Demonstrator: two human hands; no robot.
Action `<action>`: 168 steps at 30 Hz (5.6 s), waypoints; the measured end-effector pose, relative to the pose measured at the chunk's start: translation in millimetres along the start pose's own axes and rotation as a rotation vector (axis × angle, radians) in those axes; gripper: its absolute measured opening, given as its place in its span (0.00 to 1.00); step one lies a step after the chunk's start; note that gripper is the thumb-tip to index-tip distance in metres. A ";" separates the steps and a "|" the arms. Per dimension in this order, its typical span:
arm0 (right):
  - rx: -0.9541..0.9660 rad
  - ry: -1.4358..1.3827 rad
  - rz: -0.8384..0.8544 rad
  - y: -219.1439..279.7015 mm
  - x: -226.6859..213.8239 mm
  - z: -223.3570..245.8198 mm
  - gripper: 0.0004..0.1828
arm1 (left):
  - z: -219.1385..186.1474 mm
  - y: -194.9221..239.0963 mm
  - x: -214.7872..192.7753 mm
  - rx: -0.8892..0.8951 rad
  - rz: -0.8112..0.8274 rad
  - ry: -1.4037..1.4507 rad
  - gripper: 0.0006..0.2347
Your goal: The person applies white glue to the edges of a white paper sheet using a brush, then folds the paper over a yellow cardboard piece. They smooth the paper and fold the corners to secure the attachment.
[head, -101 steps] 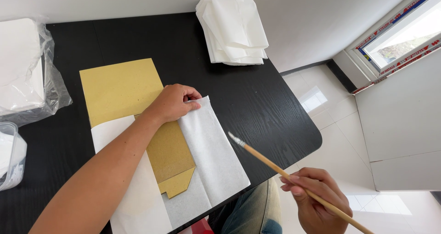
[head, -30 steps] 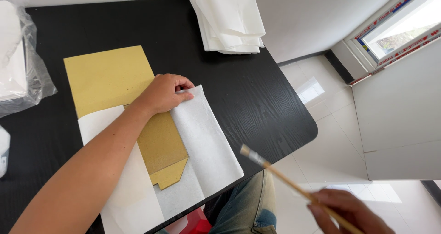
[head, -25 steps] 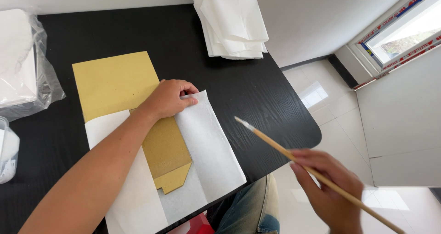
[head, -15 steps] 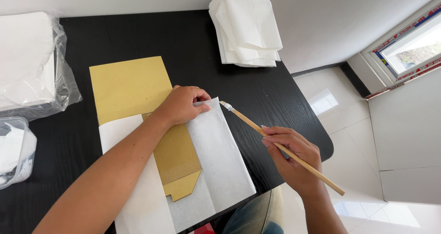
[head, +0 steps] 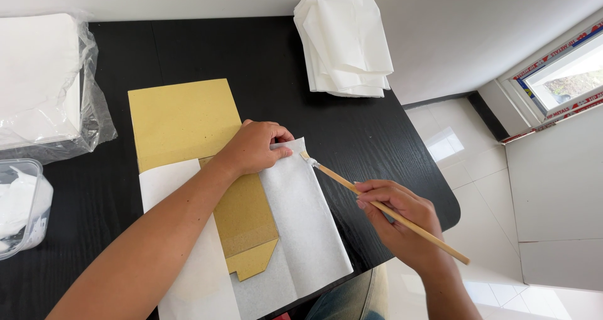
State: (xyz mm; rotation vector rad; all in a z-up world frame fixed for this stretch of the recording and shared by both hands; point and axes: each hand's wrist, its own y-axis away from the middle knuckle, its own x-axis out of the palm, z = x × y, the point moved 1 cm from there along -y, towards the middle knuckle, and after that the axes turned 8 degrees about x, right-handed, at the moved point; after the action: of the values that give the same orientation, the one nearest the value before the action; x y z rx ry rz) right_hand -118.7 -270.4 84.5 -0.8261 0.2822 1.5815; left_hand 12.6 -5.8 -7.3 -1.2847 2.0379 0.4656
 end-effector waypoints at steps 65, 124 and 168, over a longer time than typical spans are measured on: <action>0.044 0.206 0.295 42.0 -40.2 29.5 0.05 | -3.9 1.5 -2.6 -0.014 0.022 -0.021 0.08; 0.157 0.246 0.031 114.5 -73.0 4.6 0.05 | 1.0 2.4 0.3 0.002 -0.008 -0.045 0.07; 0.353 0.304 -0.138 147.7 -86.7 9.2 0.12 | -5.4 4.2 -1.9 -0.060 -0.012 -0.014 0.09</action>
State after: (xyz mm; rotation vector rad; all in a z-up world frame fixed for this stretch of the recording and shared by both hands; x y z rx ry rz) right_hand -262.7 -361.0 106.3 -0.7864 0.6879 1.2282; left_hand 7.5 -6.0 -2.4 -1.3250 2.0170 0.5327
